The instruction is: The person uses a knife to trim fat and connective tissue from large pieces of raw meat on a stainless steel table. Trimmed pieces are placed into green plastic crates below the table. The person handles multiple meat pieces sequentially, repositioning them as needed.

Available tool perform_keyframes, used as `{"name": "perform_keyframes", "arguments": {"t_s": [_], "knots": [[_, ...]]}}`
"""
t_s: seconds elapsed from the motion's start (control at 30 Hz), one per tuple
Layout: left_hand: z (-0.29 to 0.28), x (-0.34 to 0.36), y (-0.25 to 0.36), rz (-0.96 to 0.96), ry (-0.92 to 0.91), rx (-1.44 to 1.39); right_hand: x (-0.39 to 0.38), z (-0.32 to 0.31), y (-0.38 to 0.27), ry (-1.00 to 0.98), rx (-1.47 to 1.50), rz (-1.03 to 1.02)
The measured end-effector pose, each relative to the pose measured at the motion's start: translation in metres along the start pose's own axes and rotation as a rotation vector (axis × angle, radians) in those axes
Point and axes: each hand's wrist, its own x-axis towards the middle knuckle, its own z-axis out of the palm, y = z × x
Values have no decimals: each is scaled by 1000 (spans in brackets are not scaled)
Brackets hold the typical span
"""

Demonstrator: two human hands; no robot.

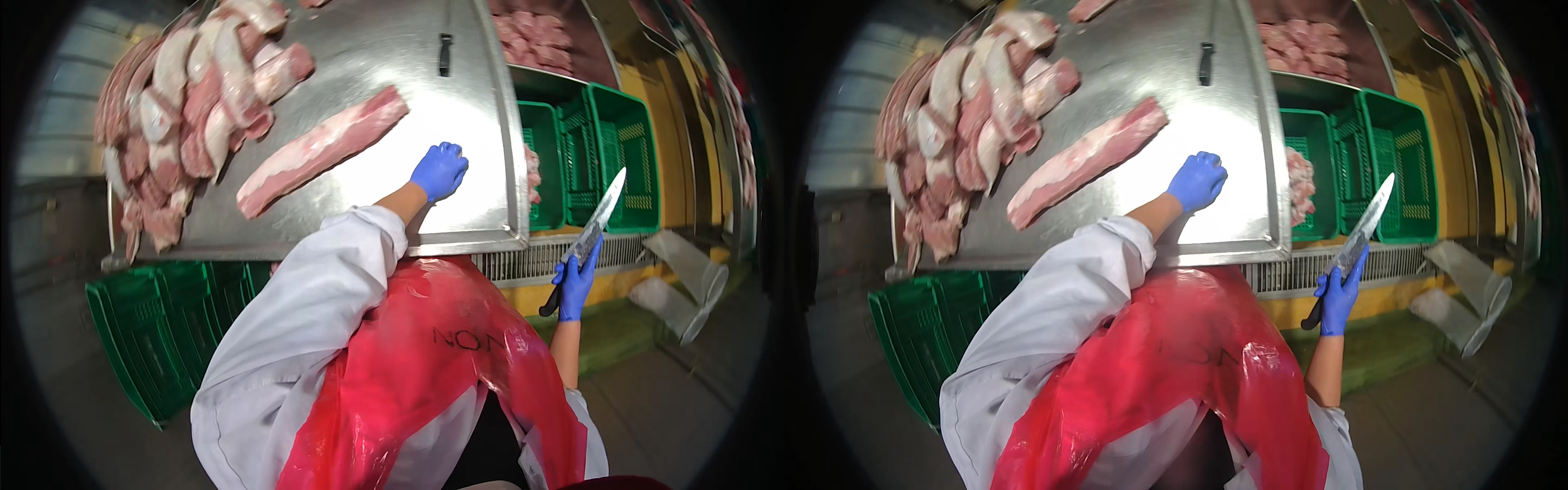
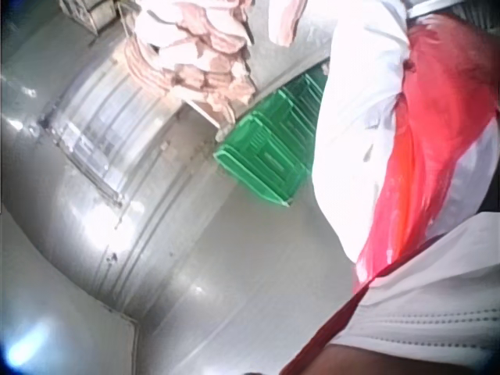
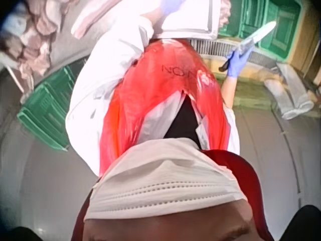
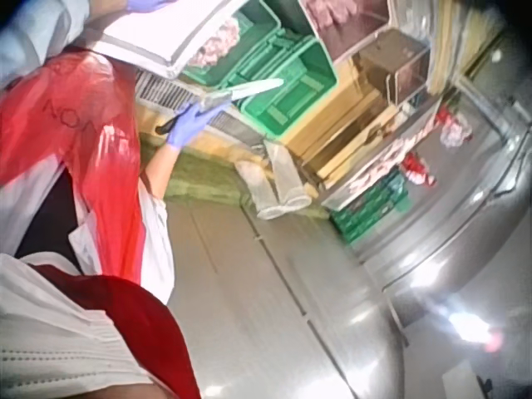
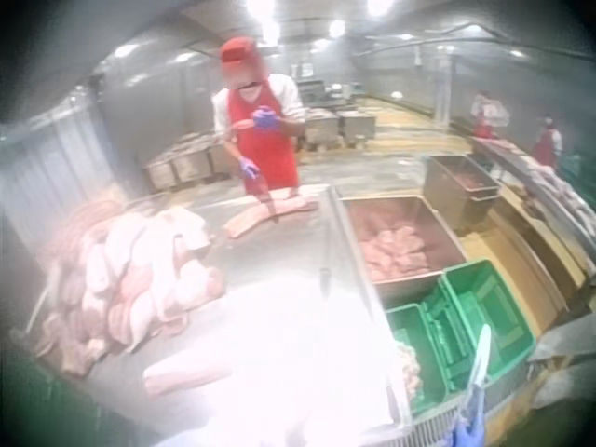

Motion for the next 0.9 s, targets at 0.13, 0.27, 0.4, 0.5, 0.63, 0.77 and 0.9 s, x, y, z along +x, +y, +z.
{"name": "perform_keyframes", "arguments": {"t_s": [0.13,0.27,0.4,0.5,0.63,0.77,0.9], "knots": [[-29,-92,-43,-149,-131,17,9,47,-3,-180,57,44],[-81,-174,-83,-463,91,86,23,116,-19,-408,-54,-58],[-155,-304,-102,-695,474,101,28,184,-31,-560,-192,-123],[-181,-426,-116,-888,635,246,20,234,-47,-636,-219,-146],[-177,-542,-131,-1152,578,364,-11,289,-59,-712,-270,-126],[-194,-552,-134,-1201,458,542,-32,329,-52,-777,-322,-99],[-212,-515,-170,-946,535,358,-59,365,-51,-812,-377,-76]]}}
